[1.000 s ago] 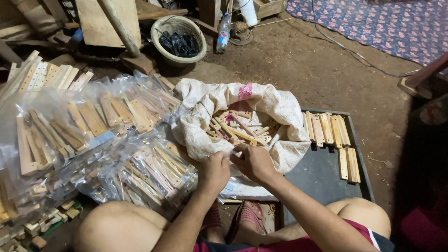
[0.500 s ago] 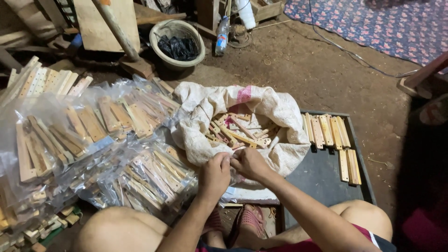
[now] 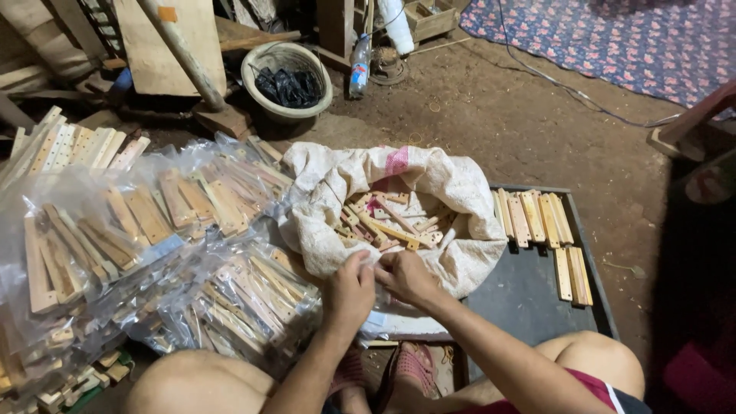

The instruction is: The person places wood pieces into clear plastic bags and sets them aside.

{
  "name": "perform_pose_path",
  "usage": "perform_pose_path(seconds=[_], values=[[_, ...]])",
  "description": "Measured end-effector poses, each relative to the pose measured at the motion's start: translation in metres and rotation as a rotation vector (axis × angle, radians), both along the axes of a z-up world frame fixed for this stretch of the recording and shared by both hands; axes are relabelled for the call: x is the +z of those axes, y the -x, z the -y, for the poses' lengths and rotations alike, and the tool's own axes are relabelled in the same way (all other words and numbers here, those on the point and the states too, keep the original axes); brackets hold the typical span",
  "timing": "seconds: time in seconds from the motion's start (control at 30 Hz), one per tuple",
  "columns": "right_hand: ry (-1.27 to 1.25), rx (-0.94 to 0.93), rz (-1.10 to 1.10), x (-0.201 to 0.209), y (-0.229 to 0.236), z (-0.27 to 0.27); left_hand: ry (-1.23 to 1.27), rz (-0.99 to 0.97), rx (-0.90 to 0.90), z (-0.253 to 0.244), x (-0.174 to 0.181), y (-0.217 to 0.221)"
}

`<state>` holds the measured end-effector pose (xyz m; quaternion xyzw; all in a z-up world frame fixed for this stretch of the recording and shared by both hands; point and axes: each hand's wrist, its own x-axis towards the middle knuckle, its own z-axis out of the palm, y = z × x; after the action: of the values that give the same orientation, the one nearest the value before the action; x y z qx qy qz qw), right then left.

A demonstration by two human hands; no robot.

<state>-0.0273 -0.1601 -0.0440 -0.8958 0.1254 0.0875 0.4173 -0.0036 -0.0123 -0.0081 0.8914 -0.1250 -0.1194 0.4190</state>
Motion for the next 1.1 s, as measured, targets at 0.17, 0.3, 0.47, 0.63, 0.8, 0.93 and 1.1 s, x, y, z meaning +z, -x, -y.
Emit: perform_pose_path(seconds=[0.17,0.3,0.47,0.63,0.8,0.93,1.1], values=[[0.012,-0.136,0.042,-0.020,-0.008,0.001,0.058,-0.051,-0.011,0.004,0.006,0.006],[-0.030,-0.195,0.024,0.006,-0.001,0.002,0.014,-0.082,0.066,0.001,0.015,-0.002],[-0.028,-0.205,-0.016,0.010,0.005,0.000,-0.180,-0.178,0.017,-0.002,0.005,-0.003],[-0.172,-0.308,0.081,0.013,0.019,-0.002,-0.161,-0.106,0.015,-0.003,-0.017,-0.005],[-0.270,-0.374,0.202,0.016,0.020,0.002,-0.100,-0.065,0.049,-0.004,-0.008,-0.010],[-0.264,-0.341,0.280,0.003,0.020,0.015,-0.104,-0.190,0.022,-0.012,0.003,-0.010],[-0.227,-0.253,0.418,0.029,0.019,0.030,-0.023,-0.198,0.039,-0.007,0.004,-0.018]])
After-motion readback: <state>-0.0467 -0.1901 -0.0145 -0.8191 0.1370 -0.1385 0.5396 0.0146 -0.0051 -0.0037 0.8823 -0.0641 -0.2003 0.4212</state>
